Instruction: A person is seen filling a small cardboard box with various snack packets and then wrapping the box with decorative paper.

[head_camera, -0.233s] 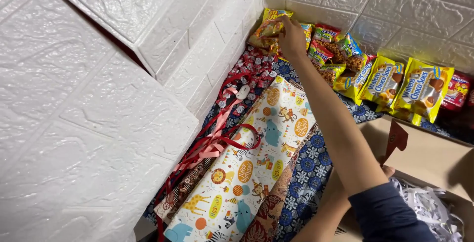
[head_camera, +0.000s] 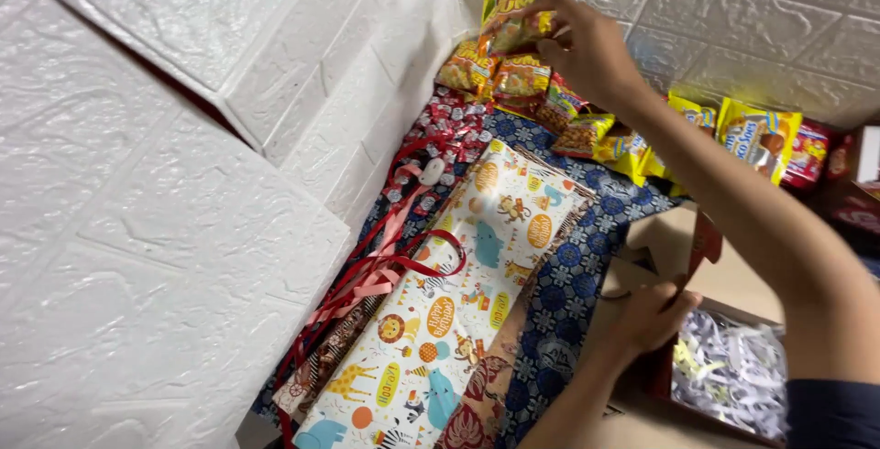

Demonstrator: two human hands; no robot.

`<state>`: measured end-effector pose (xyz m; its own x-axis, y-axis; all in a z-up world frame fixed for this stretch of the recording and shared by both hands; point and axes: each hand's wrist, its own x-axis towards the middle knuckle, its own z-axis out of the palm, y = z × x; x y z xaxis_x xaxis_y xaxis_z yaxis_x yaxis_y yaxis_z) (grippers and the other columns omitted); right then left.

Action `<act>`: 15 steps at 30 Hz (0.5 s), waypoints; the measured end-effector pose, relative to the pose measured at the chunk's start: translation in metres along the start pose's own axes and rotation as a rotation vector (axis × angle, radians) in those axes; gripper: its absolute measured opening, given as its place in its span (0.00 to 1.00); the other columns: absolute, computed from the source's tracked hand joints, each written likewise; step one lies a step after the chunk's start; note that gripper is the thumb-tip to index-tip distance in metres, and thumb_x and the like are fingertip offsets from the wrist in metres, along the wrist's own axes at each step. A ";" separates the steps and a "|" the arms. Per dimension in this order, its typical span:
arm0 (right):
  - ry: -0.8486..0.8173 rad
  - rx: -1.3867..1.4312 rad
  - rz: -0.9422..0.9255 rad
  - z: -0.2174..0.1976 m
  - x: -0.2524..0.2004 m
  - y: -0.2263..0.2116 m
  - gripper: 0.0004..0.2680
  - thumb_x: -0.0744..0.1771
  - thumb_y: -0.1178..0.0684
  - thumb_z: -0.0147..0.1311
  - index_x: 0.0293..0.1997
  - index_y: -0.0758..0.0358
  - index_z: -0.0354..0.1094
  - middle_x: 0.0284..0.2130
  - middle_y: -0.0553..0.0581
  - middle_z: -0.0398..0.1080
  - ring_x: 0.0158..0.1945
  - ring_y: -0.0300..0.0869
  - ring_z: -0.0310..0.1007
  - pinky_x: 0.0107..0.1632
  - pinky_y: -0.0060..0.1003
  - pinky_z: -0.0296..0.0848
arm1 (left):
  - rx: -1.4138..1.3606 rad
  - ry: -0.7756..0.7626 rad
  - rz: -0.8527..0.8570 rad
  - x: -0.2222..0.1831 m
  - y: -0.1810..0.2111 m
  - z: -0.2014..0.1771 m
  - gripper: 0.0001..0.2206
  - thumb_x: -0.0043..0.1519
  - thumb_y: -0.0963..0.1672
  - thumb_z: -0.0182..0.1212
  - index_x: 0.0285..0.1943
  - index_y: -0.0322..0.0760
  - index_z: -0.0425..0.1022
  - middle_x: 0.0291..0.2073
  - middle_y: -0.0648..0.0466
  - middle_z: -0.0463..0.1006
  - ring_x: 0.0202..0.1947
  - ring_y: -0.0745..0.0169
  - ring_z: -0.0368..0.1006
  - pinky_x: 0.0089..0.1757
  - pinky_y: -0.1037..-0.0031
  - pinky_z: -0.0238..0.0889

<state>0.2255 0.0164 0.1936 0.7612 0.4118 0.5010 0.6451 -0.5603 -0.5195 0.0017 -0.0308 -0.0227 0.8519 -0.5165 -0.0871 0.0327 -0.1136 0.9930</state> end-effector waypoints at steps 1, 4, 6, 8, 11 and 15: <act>-0.091 0.026 0.038 -0.036 -0.021 -0.029 0.15 0.66 0.68 0.51 0.59 0.65 0.62 0.47 0.71 0.72 0.47 0.59 0.75 0.39 0.50 0.74 | -0.022 0.036 0.047 0.007 -0.013 0.008 0.21 0.66 0.55 0.40 0.24 0.42 0.56 0.18 0.57 0.59 0.21 0.63 0.55 0.27 0.65 0.46; -0.095 0.198 0.175 -0.115 -0.121 -0.081 0.12 0.68 0.68 0.47 0.58 0.71 0.59 0.45 0.66 0.70 0.49 0.50 0.76 0.46 0.38 0.76 | -0.082 0.041 -0.078 -0.006 0.017 -0.002 0.19 0.66 0.53 0.44 0.27 0.38 0.61 0.23 0.51 0.67 0.29 0.58 0.63 0.35 0.62 0.50; -0.075 0.113 0.236 -0.146 -0.197 -0.088 0.13 0.66 0.68 0.49 0.57 0.72 0.60 0.43 0.66 0.71 0.43 0.47 0.78 0.42 0.35 0.79 | -0.058 -0.013 -0.083 -0.009 0.029 -0.004 0.22 0.65 0.56 0.37 0.25 0.40 0.58 0.20 0.54 0.61 0.24 0.61 0.57 0.32 0.64 0.45; -0.064 0.033 0.282 -0.160 -0.267 -0.091 0.14 0.64 0.69 0.52 0.56 0.73 0.61 0.41 0.65 0.71 0.38 0.45 0.80 0.37 0.32 0.81 | -0.031 -0.053 -0.081 0.000 0.009 0.000 0.24 0.64 0.58 0.31 0.24 0.42 0.56 0.17 0.57 0.55 0.20 0.64 0.51 0.29 0.66 0.41; 0.017 0.034 0.516 -0.156 -0.357 -0.085 0.12 0.64 0.63 0.54 0.52 0.65 0.68 0.40 0.56 0.71 0.29 0.35 0.69 0.29 0.25 0.67 | 0.300 0.035 0.289 0.018 -0.045 0.019 0.11 0.63 0.41 0.40 0.42 0.29 0.69 0.43 0.35 0.77 0.43 0.35 0.75 0.40 0.55 0.62; 0.084 0.159 0.653 -0.133 -0.408 -0.078 0.10 0.65 0.61 0.52 0.51 0.61 0.71 0.41 0.59 0.70 0.42 0.45 0.74 0.40 0.36 0.74 | 0.151 0.112 0.219 0.027 -0.070 0.027 0.24 0.70 0.50 0.32 0.44 0.30 0.74 0.39 0.35 0.77 0.46 0.39 0.71 0.47 0.56 0.59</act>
<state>-0.1449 -0.2036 0.1217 0.9945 -0.0361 0.0988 0.0617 -0.5601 -0.8261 0.0082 -0.0593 -0.0971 0.8826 -0.4469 0.1457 -0.2297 -0.1395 0.9632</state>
